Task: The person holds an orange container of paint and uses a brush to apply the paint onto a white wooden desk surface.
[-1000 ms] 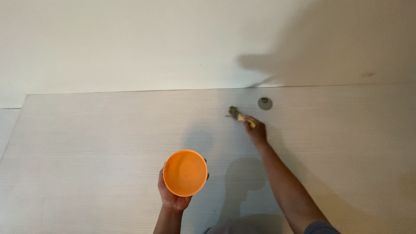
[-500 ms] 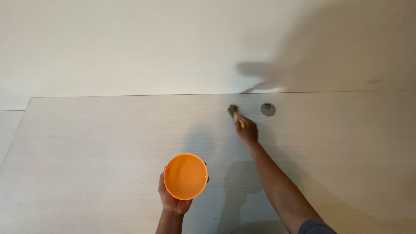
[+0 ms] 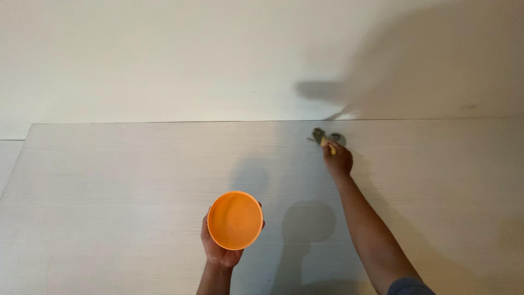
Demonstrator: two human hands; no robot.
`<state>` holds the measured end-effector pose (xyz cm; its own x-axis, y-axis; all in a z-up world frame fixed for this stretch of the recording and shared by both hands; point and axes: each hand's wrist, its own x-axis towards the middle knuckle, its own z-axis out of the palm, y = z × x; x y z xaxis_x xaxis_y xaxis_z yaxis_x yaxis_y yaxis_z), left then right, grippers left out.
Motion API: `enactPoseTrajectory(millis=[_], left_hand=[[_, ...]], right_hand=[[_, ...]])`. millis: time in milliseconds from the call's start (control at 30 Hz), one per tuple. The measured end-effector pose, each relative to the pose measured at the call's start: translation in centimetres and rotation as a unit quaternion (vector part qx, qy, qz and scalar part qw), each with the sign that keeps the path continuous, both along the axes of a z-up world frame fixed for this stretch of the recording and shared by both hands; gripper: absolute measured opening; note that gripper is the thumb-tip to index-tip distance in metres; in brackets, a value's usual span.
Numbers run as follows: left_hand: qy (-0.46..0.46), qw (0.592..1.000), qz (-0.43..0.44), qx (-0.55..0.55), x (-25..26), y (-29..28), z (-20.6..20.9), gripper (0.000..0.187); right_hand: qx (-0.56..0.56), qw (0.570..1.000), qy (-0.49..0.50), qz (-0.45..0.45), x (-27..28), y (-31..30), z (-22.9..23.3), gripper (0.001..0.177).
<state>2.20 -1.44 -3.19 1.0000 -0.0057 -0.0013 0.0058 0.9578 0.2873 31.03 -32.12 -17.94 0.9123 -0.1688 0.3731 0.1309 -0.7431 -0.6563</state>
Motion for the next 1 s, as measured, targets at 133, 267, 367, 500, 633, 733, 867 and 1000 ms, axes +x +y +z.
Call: enactPoseTrajectory(millis=[133, 267, 367, 500, 633, 733, 867, 1000], left_hand=[[-0.034, 0.999, -0.013, -0.015, 0.1, -0.1, -0.2, 0.059], [0.008, 0.999, 0.019, 0.032, -0.1, -0.6, -0.2, 0.057], [0.005, 0.999, 0.019, 0.038, 0.0, -0.6, 0.0, 0.058], [0.021, 0.999, 0.021, 0.036, 0.2, -0.8, -0.1, 0.059], [0.008, 1.000, 0.000, 0.013, 0.4, -0.7, -0.1, 0.063], [-0.011, 1.000, -0.001, 0.021, 0.3, -0.6, 0.0, 0.062], [-0.004, 1.000, -0.004, 0.021, 0.3, -0.6, 0.0, 0.061], [-0.050, 0.999, -0.018, 0.011, 0.1, -0.3, 0.0, 0.059]], right_hand=[[-0.086, 0.995, 0.038, -0.030, 0.8, 1.1, 0.4, 0.029], [-0.086, 0.996, 0.018, 0.028, 1.8, 5.4, -1.1, 0.033], [-0.077, 0.992, -0.021, 0.103, 2.4, 8.5, -1.4, 0.032], [0.110, 0.965, 0.068, 0.229, 2.7, 9.6, 0.1, 0.036], [0.114, 0.968, 0.160, 0.154, 3.8, 5.9, 1.1, 0.038], [0.107, 0.975, 0.173, 0.090, 4.3, 1.1, 1.6, 0.038], [0.191, 0.970, 0.150, 0.010, 3.1, -4.1, 2.6, 0.040], [0.084, 0.986, 0.124, -0.070, 3.1, -5.8, 2.8, 0.033]])
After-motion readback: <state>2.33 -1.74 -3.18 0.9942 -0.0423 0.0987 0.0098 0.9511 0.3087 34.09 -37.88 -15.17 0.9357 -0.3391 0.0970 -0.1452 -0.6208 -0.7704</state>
